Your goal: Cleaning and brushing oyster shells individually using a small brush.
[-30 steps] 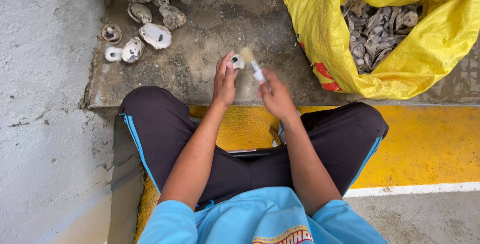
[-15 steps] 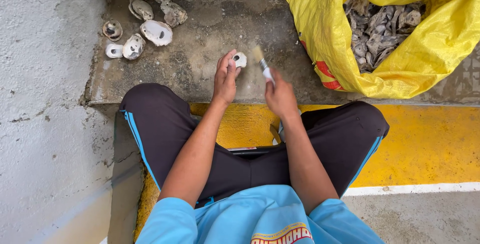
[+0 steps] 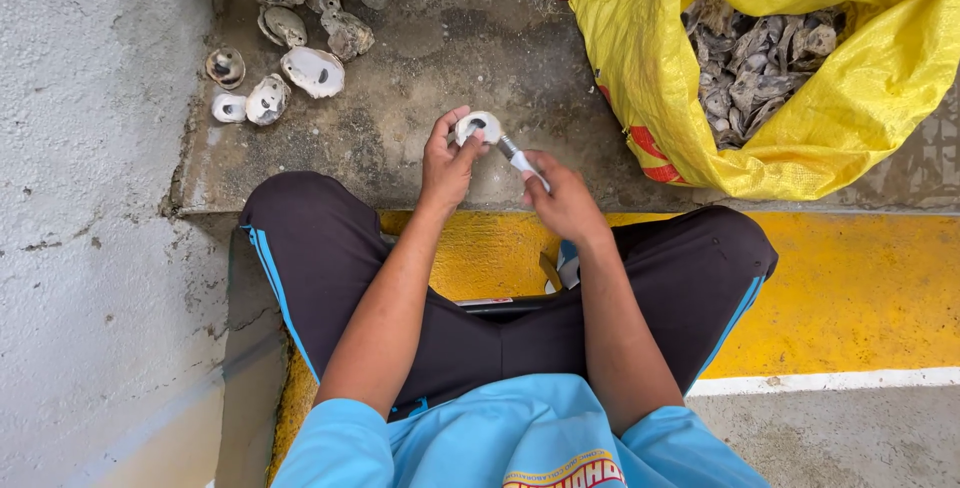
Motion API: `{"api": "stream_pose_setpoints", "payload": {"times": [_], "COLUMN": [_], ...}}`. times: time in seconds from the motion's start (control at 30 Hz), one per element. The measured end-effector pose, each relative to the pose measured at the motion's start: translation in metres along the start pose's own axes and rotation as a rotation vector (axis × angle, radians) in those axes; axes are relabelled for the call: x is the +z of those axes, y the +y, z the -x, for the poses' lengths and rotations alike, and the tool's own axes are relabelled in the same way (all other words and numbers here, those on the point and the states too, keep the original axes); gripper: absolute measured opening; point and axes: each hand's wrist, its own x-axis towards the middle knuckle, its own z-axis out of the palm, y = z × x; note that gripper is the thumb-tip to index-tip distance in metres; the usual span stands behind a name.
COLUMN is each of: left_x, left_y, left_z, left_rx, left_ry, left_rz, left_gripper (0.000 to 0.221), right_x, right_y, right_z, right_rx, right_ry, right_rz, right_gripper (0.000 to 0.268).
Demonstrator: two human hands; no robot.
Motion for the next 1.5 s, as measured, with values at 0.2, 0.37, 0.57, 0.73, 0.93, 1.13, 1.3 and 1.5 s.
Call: {"api": "stream_pose_setpoints", "payload": {"times": [0.2, 0.37, 0.57, 0.73, 0.93, 1.13, 1.3, 1.5], "left_x": [-0.011, -0.008, -0.014, -0.014, -0.018, -0.010, -0.008, -0.008], "left_y": [-0.032, 0.001, -0.015, -0.003, -0.015, -0.001, -0.002, 0.024], "left_z": [-0.008, -0.002, -0.005, -0.003, -0.006, -0.002, -0.005, 0.001], "left_rx": [-0.043, -0.123, -0.056, -0.130, -0.109, -0.102, -0.064, -0.093], "left_ry": [0.008, 0.021, -0.147, -0.075, -0.114, -0.210, -0.190, -0.208], "left_rz": [-0.055, 0.102, 0.309, 0.243, 0.292, 0.389, 0.329, 0.424], "left_gripper": [0.038, 0.042, 0.054, 0.059, 0.058, 0.059, 0.066, 0.070], "right_x": [0.001, -0.014, -0.018, -0.009, -0.008, -0.009, -0.019, -0.019], "right_y": [-0.032, -0.022, -0.031, -0.018, -0.015, -0.007, -0.023, -0.006], "right_z": [0.009, 0.009, 0.011, 0.007, 0.004, 0.006, 0.019, 0.011], "right_rx": [0.012, 0.075, 0.215, 0.173, 0.229, 0.194, 0.226, 0.084], "right_ry": [-0.082, -0.142, -0.217, -0.193, -0.029, -0.181, -0.235, -0.023], "right_rz": [0.104, -0.129, -0.078, -0.255, 0.014, -0.029, -0.292, 0.007], "right_gripper": [0.038, 0.040, 0.038, 0.040, 0.040, 0.039, 0.041, 0.036]}}
